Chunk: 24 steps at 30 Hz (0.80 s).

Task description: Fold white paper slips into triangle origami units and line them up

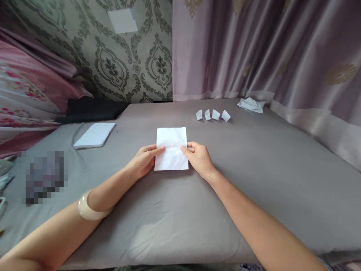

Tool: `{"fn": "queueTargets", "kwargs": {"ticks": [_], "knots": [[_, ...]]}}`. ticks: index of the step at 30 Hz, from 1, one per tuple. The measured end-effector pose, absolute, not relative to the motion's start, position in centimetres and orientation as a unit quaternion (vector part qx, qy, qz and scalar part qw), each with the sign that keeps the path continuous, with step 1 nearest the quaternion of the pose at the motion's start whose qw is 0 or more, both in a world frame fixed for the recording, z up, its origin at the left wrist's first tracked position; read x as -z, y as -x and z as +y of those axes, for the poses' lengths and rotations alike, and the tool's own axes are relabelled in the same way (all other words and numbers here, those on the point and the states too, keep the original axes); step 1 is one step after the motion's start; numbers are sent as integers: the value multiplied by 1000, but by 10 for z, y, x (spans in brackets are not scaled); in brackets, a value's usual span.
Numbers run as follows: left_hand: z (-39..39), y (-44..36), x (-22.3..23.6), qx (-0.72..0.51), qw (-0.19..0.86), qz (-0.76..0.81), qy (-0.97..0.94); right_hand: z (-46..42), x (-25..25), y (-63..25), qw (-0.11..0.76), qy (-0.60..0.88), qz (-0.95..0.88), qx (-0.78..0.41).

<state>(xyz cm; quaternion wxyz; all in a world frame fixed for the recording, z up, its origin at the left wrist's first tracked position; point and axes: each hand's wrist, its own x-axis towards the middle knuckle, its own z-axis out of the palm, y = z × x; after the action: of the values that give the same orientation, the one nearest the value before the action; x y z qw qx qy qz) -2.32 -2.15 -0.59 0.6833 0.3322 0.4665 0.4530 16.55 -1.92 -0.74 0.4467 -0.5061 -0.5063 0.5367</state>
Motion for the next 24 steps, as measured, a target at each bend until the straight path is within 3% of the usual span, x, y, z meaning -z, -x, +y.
{"fn": "queueTargets", "kwargs": {"ticks": [8,13,18,24], "knots": [[-19,29,8,-456,613,531,-367,-19,13,-171,435,515,-583,-454],[-18,37,13,-428,478,598,-480,-20,7,-169,346,543,-577,-503],[-14,54,16,-314,300,549,-714,-13,7,-174,314,567,-523,-554],[-15,71,4,-189,281,441,-831,-5,4,-179,318,578,-416,-626]]}}
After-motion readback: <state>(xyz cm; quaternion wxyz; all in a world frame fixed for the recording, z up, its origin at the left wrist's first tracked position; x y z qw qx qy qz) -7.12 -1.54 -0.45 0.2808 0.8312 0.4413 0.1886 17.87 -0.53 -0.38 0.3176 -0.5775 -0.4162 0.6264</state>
